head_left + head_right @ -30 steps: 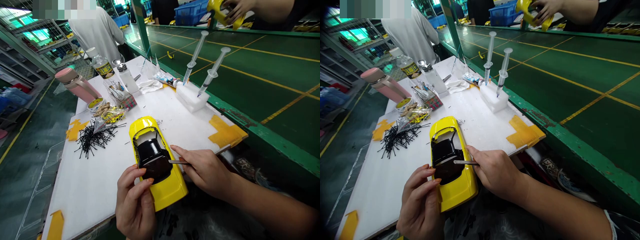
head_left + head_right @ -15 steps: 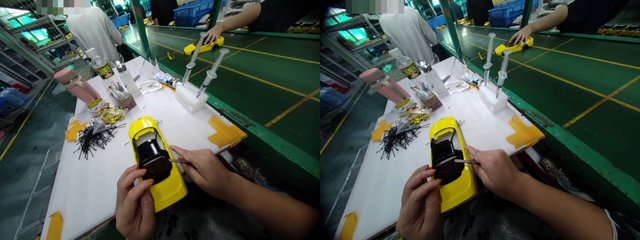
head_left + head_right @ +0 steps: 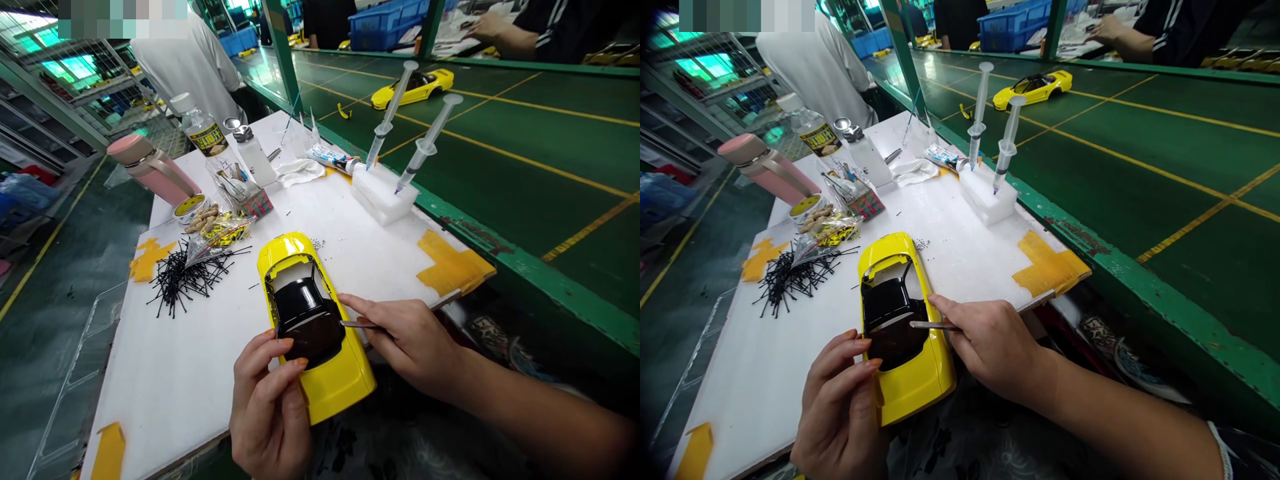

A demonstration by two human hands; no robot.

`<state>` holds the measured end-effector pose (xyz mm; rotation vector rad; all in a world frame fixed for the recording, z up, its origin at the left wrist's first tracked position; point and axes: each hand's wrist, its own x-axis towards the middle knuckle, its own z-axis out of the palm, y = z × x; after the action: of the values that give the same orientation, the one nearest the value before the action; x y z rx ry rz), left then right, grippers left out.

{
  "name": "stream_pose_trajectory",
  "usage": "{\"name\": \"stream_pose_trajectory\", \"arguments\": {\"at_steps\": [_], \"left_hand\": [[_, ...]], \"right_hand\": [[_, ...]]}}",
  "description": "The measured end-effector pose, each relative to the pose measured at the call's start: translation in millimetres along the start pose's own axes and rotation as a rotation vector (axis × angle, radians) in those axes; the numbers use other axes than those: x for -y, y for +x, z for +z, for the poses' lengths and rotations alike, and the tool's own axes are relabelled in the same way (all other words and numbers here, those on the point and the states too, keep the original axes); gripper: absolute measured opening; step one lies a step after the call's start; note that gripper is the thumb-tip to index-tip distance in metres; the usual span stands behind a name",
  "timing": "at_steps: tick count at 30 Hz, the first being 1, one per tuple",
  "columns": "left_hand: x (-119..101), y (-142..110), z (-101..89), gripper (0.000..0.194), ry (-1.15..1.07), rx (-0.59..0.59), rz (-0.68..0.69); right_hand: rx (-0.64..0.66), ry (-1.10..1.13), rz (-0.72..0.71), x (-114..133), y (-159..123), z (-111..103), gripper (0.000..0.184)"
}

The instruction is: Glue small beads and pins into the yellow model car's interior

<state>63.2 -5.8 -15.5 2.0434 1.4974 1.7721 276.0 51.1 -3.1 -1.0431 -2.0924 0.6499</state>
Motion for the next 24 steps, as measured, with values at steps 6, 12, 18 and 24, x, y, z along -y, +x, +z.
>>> {"name": "stream_pose_trajectory", "arguments": {"at_steps": [6, 12, 18, 24], "left_hand": [[-1, 0, 0.6, 0.026, 0.008, -0.008, 0.001], [-1, 0, 2.4, 0.025, -0.002, -0.019, 0.005], [0, 0, 0.2, 0.025, 0.016, 0.000, 0.010], [3, -1, 3.4, 0.023, -0.068, -0.058, -0.024]], "right_hand": [[-0.072, 0.059, 0.014, -4, -3, 3, 0.046], [-0.026, 0.025, 0.002, -3, -2, 1, 0.045], [-0.057, 0.117, -0.151, -1, -7, -6, 0.040], [-0.126, 0.165, 0.014, 7, 7, -19, 0.029]]}}
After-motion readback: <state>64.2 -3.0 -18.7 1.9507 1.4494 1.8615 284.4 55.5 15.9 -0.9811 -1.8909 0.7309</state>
